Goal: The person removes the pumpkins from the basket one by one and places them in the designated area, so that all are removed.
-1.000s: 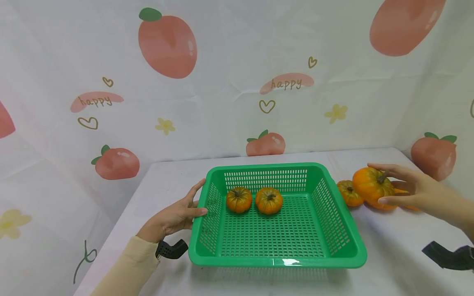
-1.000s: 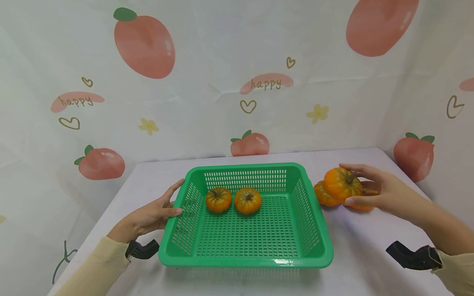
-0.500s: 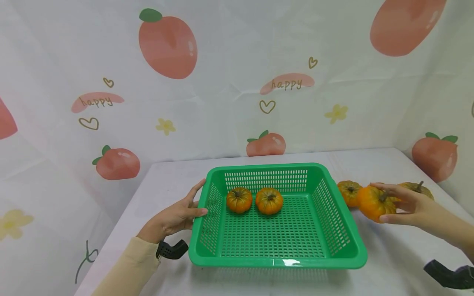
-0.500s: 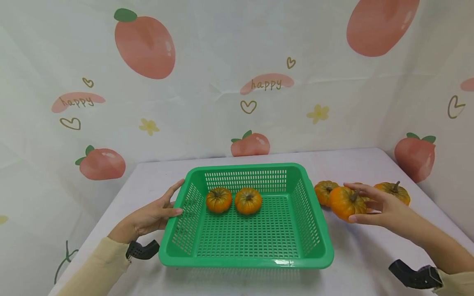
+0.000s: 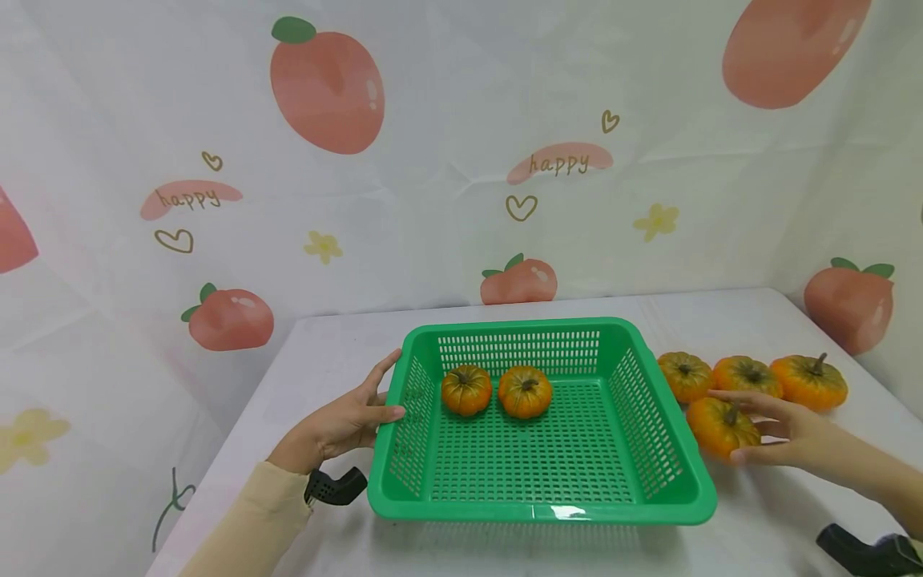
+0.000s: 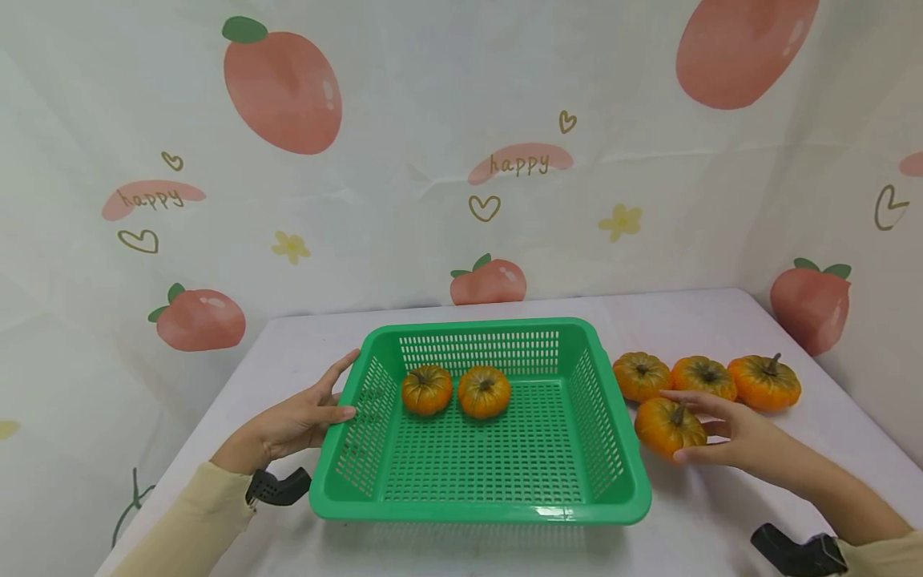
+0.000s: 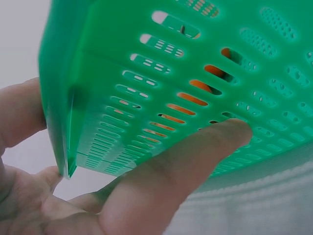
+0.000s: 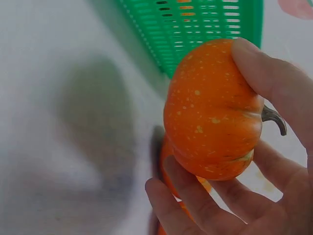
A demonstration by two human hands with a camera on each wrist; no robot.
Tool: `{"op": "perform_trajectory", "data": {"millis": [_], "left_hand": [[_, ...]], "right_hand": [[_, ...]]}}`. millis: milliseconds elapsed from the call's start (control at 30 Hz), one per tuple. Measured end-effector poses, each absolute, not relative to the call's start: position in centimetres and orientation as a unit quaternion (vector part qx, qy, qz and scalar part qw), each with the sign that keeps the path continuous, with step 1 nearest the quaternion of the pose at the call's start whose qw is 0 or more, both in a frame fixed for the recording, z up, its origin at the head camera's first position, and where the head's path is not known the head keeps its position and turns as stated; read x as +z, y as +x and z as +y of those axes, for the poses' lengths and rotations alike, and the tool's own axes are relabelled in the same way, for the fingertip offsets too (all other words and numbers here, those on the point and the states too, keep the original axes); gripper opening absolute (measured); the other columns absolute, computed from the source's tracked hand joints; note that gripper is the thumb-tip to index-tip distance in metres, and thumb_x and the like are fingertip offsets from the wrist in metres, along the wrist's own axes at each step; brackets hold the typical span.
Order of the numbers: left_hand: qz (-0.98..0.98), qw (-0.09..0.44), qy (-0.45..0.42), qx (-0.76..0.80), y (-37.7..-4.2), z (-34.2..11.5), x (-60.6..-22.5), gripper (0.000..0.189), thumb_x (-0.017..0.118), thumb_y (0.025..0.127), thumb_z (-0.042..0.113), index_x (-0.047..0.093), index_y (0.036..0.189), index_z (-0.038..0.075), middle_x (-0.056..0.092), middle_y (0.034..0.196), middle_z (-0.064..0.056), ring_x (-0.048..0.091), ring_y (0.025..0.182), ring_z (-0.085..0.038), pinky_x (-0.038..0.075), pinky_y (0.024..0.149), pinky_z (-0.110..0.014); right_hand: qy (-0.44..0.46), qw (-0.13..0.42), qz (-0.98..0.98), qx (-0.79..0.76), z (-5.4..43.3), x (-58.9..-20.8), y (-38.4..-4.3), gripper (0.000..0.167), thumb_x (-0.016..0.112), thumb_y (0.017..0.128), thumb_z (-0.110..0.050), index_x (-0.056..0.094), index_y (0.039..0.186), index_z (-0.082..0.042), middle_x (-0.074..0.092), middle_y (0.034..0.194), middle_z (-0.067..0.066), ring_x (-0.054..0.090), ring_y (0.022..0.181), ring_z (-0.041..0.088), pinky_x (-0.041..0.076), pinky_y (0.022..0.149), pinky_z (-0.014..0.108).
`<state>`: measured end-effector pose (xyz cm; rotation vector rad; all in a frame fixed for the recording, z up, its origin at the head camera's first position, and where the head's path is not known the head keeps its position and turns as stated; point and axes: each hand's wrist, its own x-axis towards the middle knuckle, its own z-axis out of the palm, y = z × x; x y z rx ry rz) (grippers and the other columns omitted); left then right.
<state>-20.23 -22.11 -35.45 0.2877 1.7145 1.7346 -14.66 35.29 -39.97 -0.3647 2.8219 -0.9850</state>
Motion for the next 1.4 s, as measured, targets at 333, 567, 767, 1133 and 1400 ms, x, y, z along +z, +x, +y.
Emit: {"op": "perform_trajectory", "data": {"millis": [333,567,767,1133,1400], "left_hand": [[0.659,0.337,0.111,0.663,-20.29,-22.14,-35.53,0.098,0.058,0.096,0.007,-0.013,0.151,0.046,0.026,0.15,-0.031,0.064,0.108,-0.032,0.051,0.091,-0.052],[0.657,0.337,0.11,0.665,-20.33,-22.19,-35.52,0.097,0.057,0.096,0.005,-0.012,0.15,0.047,0.026,0.151,-0.032,0.064,0.109,-0.034,0.051,0.09,-0.053],[0.653,0.34,0.114,0.667,-20.31,-22.24,-35.54,0.098,0.058,0.096,0.006,-0.013,0.151,0.046,0.026,0.15,-0.032,0.064,0.108,-0.033,0.051,0.089,-0.053],[0.655,0.338,0.112,0.666,-20.35,-22.22,-35.72,0.097,0.057,0.096,0.006,-0.013,0.15,0.047,0.027,0.15,-0.031,0.065,0.108,-0.034,0.052,0.089,-0.053],[0.655,0.339,0.115,0.666,-20.41,-22.28,-35.78,0.097,0.057,0.097,0.006,-0.013,0.15,0.047,0.027,0.151,-0.031,0.064,0.109,-0.034,0.051,0.089,-0.053]], "right_hand": [[-0.14,0.099,0.93,-0.325,35.13,-40.69,-14.86,0.065,0.075,0.084,-0.023,0.047,0.137,0.001,0.051,0.131,0.029,0.055,0.108,0.033,0.053,0.077,0.055],[-0.126,0.131,0.927,-0.327,34.9,-40.08,-15.17,0.07,0.077,0.082,-0.022,0.044,0.137,0.005,0.047,0.129,0.037,0.055,0.104,0.045,0.055,0.074,0.052],[-0.12,0.145,0.932,-0.308,34.69,-39.92,-15.27,0.071,0.078,0.082,-0.023,0.044,0.137,0.006,0.048,0.126,0.037,0.056,0.102,0.042,0.054,0.075,0.053],[-0.119,0.156,0.933,-0.301,34.74,-40.24,-15.49,0.073,0.077,0.082,-0.025,0.043,0.138,0.005,0.05,0.126,0.035,0.055,0.104,0.045,0.052,0.076,0.057],[-0.126,0.156,0.932,-0.303,34.84,-40.32,-15.53,0.072,0.076,0.083,-0.024,0.042,0.138,0.006,0.051,0.125,0.034,0.054,0.105,0.044,0.051,0.075,0.058]]}}
